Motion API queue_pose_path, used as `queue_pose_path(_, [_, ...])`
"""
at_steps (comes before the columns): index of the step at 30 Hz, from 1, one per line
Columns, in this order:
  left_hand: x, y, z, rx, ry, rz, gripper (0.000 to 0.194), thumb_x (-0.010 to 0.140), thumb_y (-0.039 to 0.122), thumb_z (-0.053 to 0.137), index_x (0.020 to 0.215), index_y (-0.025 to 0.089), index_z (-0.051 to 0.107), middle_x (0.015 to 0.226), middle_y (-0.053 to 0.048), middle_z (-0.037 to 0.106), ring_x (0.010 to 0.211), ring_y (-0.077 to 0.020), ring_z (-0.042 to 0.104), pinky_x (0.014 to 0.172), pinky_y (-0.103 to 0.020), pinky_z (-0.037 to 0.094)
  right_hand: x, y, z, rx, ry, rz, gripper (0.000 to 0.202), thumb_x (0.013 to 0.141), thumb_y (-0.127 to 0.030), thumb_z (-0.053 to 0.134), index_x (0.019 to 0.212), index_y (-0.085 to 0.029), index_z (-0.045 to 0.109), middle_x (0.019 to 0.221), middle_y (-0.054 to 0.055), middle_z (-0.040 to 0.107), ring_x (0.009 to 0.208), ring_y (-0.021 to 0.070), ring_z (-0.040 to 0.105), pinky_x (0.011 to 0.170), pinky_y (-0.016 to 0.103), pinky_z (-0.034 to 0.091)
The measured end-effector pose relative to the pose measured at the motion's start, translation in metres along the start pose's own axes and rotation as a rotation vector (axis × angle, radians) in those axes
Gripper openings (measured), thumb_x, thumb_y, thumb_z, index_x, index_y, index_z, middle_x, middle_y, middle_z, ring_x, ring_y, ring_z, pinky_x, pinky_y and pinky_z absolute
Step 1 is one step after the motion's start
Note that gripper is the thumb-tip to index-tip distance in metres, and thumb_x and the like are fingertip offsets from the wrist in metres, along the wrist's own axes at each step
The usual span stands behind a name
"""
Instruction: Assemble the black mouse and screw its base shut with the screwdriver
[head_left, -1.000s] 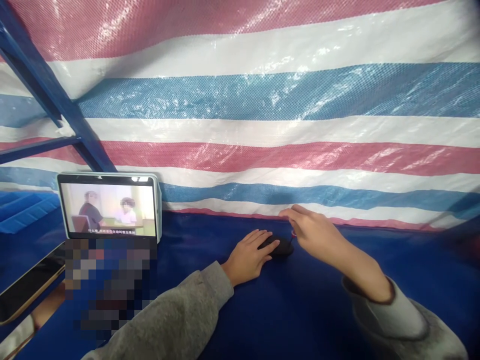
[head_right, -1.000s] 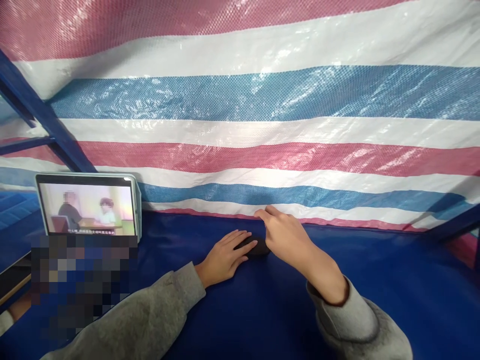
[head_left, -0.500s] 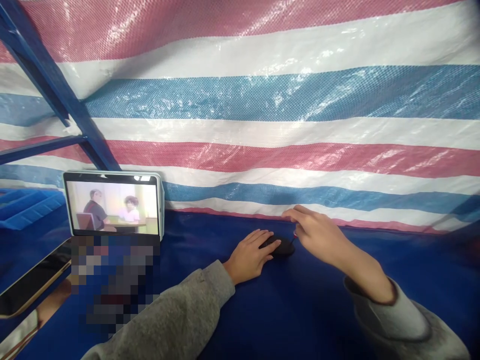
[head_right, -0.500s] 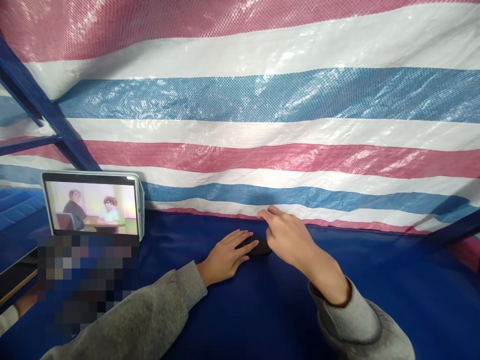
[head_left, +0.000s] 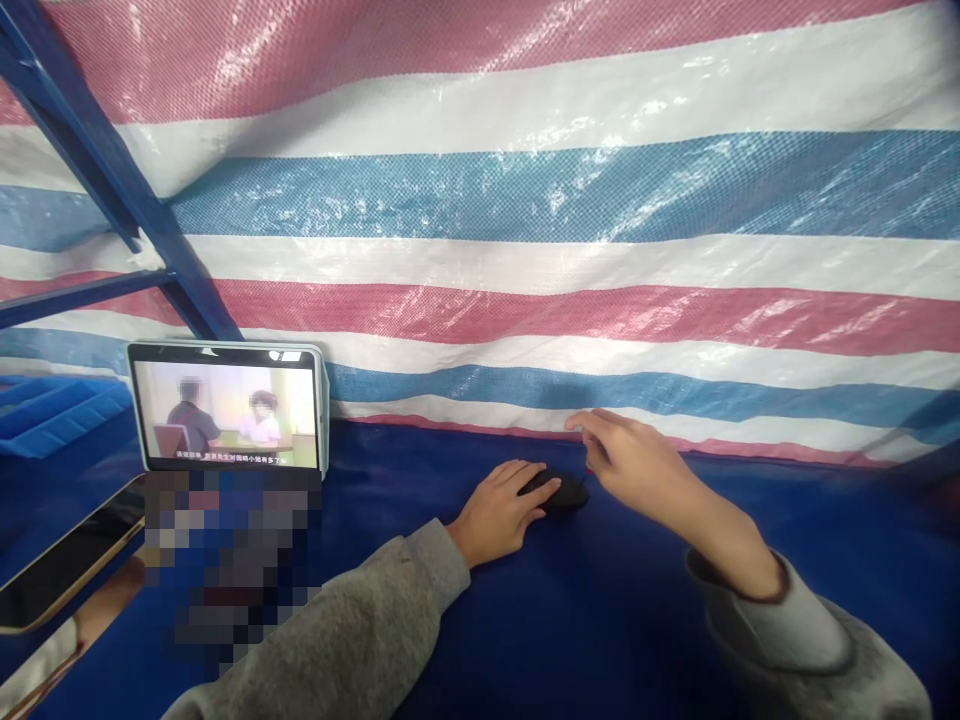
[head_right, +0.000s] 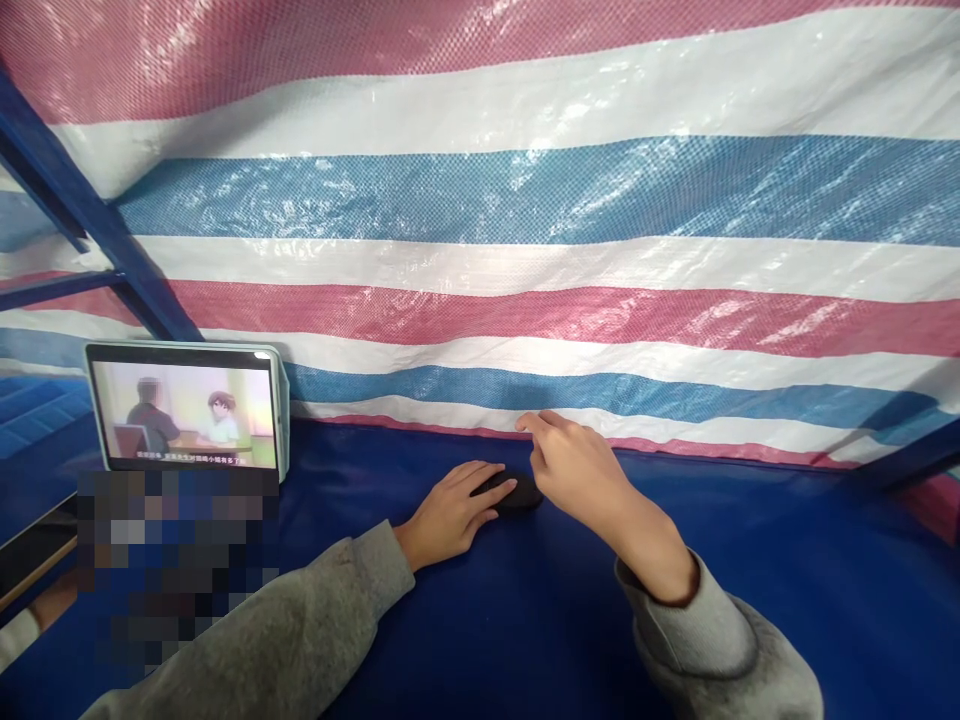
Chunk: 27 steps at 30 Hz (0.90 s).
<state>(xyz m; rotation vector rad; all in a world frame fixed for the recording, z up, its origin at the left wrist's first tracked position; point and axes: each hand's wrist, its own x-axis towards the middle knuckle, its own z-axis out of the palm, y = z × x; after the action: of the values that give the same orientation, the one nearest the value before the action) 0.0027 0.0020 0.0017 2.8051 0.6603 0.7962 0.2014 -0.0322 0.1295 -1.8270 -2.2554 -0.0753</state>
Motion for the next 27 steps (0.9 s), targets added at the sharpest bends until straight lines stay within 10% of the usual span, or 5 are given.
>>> queue_pose_path(27, [-0.0002,-0.0007,0.0009,0.003,0.014,0.013,0.043,0.097,0.025,0.049,0.139,0.025,0.045,0.140,-0.010,0.048,0.130,-0.0253,0.045,0.108,-0.049,0.040,0.0005,-0.0016,0.0038,-0.016,0.003,0.008,0.026,0.090,-0.020,0.042,0.107,-0.019,0.063,0.093,0.007,0.068,0.076,0.0199,0.063,0.065,0.029,0.039])
